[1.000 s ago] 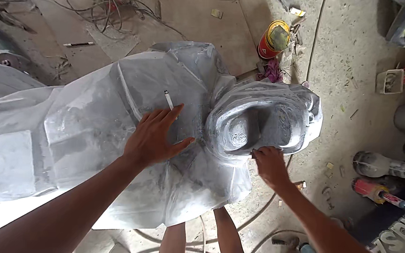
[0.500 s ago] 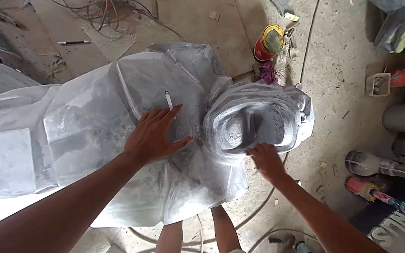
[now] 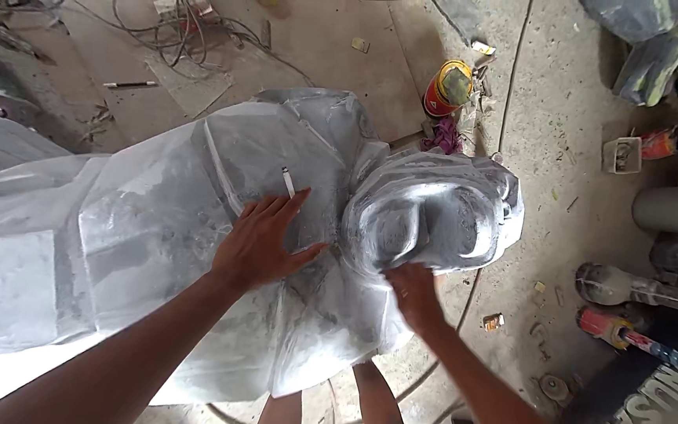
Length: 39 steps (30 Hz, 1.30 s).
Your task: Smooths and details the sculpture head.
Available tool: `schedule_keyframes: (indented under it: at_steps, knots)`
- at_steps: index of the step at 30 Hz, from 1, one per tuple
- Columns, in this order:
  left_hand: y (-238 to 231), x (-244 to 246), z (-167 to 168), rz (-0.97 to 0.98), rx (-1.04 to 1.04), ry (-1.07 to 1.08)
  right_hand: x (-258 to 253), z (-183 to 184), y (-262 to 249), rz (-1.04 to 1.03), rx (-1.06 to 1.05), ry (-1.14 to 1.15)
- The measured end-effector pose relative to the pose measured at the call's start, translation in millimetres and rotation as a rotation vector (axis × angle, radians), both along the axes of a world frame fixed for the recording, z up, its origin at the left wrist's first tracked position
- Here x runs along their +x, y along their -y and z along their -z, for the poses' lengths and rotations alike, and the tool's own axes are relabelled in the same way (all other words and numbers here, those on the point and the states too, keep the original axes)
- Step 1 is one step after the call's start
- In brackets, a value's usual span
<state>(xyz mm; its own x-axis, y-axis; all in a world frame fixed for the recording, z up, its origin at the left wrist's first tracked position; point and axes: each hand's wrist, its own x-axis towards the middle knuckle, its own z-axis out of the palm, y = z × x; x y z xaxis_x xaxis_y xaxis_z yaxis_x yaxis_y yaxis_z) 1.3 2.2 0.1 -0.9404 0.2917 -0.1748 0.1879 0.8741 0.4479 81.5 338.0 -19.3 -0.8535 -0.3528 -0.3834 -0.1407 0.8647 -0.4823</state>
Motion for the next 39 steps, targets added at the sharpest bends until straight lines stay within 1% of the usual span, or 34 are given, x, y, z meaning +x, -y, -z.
schedule_keyframes:
  at_steps: [2, 3, 4, 6, 8, 9, 11, 12, 14, 16, 18, 21, 23, 25, 28, 31, 33, 36, 39]
  knots:
    - [2.6, -3.0, 3.2, -0.015, -0.007, -0.025, 5.0, -6.5, 45.5, 0.028, -0.279, 0.009]
    - [3.9, -1.1, 4.0, -0.022, 0.0, -0.027, 10.8, -11.0, 58.9, 0.098, -0.362, -0.026]
    - [4.7, 0.4, 4.2, -0.033, 0.019, -0.029, 14.2, -15.0, 65.3, 0.206, -0.402, -0.088]
    - [5.6, 2.0, 3.1, -0.052, 0.057, -0.029, 16.2, -17.0, 58.3, 0.42, -0.355, -0.17]
    - [4.4, 3.4, 3.5, -0.069, 0.088, -0.039, 19.3, -3.2, 40.5, 0.569, -0.296, -0.238]
    - [4.4, 3.8, 4.5, -0.075, 0.103, -0.048, 21.8, 5.7, 34.2, 0.606, -0.282, -0.243]
    - [5.5, 4.1, 7.6, -0.072, 0.116, -0.072, 26.1, 26.2, 33.4, 0.644, -0.349, -0.228]
    - [5.3, 4.5, 9.6, -0.072, 0.116, -0.078, 26.9, 35.9, 37.3, 0.649, -0.385, -0.23]
    - [5.1, 6.4, 11.2, -0.069, 0.114, -0.064, 32.6, 54.7, 47.3, 0.631, -0.349, -0.285]
    - [6.2, 6.3, 10.8, -0.058, 0.119, -0.053, 40.6, 69.3, 56.9, 0.601, -0.248, -0.371]
    - [6.4, 4.3, 9.9, -0.049, 0.126, -0.058, 36.0, 77.1, 66.1, 0.581, -0.146, -0.487]
    - [6.7, 2.5, 8.2, -0.043, 0.129, -0.065, 4.3, 74.6, 82.9, 0.56, -0.101, -0.572]
    - [6.7, 3.9, 5.9, -0.05, 0.119, -0.05, -9.8, 67.1, 87.8, 0.543, -0.094, -0.566]
    - [6.2, 3.8, 4.2, -0.048, 0.108, -0.046, 0.0, 63.8, 81.8, 0.535, -0.069, -0.551]
    - [3.9, 3.8, 4.6, -0.038, 0.092, -0.07, 23.6, 71.2, 68.9, 0.516, -0.047, -0.585]
    - [3.7, 2.9, 4.7, -0.026, 0.1, -0.078, -0.9, 70.4, 73.7, 0.41, -0.105, -0.63]
    - [3.4, 4.1, 4.7, -0.025, 0.108, -0.07, -8.9, 64.0, 69.9, 0.361, -0.151, -0.557]
    - [4.3, 3.2, 3.7, -0.029, 0.102, -0.069, 11.9, 65.9, 49.8, 0.419, -0.222, -0.392]
    - [4.7, 3.2, 4.6, -0.025, 0.112, -0.06, 7.1, 66.1, 45.4, 0.426, -0.222, -0.354]
